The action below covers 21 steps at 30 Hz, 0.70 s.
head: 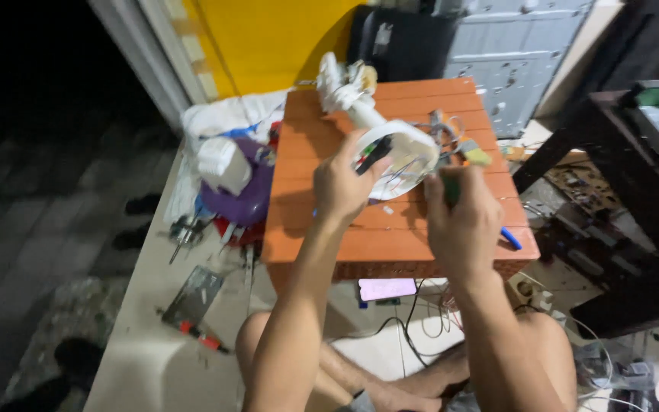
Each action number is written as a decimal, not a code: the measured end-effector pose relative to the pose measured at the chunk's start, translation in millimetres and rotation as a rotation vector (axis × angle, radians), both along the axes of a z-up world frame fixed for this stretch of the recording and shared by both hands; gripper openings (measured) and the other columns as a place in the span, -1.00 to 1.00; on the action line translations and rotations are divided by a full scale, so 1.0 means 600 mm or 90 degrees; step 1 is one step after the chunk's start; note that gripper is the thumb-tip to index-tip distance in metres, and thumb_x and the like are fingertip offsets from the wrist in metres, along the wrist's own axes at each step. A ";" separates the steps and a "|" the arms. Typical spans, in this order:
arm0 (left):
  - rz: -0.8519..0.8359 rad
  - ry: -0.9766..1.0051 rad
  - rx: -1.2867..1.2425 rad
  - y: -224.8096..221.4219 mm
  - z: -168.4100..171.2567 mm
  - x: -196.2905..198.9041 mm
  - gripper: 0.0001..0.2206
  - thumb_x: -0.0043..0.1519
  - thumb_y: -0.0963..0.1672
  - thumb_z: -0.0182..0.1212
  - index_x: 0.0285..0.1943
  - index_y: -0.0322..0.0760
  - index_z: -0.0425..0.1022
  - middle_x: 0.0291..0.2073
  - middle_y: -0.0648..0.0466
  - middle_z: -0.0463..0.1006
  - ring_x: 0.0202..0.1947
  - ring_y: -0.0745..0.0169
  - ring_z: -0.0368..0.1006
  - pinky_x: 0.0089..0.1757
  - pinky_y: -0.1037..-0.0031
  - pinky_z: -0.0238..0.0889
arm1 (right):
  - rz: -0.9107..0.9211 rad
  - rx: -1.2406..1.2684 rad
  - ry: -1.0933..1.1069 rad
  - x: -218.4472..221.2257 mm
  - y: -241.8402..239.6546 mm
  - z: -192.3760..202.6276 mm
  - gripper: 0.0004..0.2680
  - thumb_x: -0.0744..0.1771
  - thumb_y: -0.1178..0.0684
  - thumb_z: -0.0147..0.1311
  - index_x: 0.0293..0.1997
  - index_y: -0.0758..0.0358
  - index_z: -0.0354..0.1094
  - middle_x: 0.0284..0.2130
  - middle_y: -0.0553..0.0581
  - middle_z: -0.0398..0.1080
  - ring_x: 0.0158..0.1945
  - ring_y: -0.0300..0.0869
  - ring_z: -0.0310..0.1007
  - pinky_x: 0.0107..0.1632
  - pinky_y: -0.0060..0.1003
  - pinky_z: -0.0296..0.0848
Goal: Wiring a switch assembly and installing it into a plastic fan housing using hand tools.
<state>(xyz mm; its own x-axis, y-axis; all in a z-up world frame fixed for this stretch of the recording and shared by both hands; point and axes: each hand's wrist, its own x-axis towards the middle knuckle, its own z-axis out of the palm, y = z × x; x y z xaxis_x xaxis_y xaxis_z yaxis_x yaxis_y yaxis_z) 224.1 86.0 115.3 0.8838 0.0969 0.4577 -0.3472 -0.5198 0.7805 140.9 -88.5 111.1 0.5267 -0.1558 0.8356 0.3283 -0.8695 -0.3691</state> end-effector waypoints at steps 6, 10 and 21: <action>0.031 0.071 0.000 -0.013 0.029 -0.026 -0.57 0.05 0.07 0.48 0.12 0.31 0.50 -0.19 -0.09 0.70 -0.05 -0.20 0.61 0.00 0.06 0.47 | -0.046 0.016 0.081 -0.012 0.019 0.024 -0.84 0.44 -0.17 0.02 -0.17 0.00 0.33 -0.64 0.11 0.42 -0.45 0.15 0.53 -0.34 0.02 0.46; 0.039 0.058 0.013 -0.011 0.018 -0.015 -0.57 0.05 0.08 0.47 0.11 0.31 0.51 -0.23 -0.09 0.70 -0.08 -0.22 0.61 -0.03 0.03 0.47 | -0.008 0.050 0.159 -0.019 0.008 0.021 -0.83 0.38 -0.09 0.11 -0.03 0.06 0.25 -0.52 0.17 0.47 -0.40 0.17 0.56 -0.32 0.09 0.48; 0.027 0.027 -0.039 -0.013 0.007 -0.013 -0.57 0.03 0.07 0.50 0.09 0.21 0.55 -0.21 -0.06 0.70 -0.08 -0.22 0.62 -0.05 0.04 0.48 | 0.000 -0.029 0.032 -0.004 -0.012 0.013 -0.84 0.43 -0.12 0.12 -0.13 0.06 0.28 -0.68 -0.05 0.32 -0.48 -0.10 0.51 -0.25 -0.25 0.35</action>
<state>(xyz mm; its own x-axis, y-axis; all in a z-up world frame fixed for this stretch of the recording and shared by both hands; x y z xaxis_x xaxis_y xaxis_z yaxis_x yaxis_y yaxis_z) 216.3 78.0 119.4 0.8964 0.1617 0.4126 -0.2923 -0.4841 0.8247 138.6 -95.6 118.6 0.5678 -0.1176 0.8147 0.3106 -0.8860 -0.3444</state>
